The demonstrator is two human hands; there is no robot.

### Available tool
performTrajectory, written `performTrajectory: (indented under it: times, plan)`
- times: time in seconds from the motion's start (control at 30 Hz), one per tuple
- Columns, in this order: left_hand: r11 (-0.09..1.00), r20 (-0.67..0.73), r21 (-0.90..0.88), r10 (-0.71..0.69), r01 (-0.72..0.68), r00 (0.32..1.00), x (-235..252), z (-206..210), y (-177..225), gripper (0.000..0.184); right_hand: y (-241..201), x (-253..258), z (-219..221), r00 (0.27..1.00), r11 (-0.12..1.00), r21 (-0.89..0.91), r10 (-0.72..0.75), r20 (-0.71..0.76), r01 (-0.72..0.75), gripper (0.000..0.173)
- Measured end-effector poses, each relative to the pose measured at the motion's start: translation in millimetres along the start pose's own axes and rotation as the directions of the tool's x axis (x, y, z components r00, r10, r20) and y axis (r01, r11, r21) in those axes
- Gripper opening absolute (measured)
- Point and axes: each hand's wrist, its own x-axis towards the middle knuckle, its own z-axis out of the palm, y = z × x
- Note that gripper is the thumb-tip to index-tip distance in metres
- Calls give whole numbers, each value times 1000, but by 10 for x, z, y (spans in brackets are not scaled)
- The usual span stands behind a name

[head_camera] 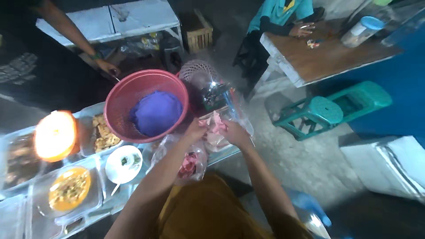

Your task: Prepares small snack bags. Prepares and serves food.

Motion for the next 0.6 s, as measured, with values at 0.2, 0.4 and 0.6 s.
performTrajectory:
  times: [0.2,0.4,0.6]
  plan:
    - [872,-21,489,33,-18,999,-105,95,118,66,-4,45,283,982,1000,-21,6,-186,-10,58]
    - [849,-76,527,103,-48,992,-262,123,149,77,114,-42,394,967,989,99,-82,-240,109,55]
    - [888,-111,459,64,-6,992,-251,120,49,75,328,-143,502,817,947,188,-113,-565,261,38]
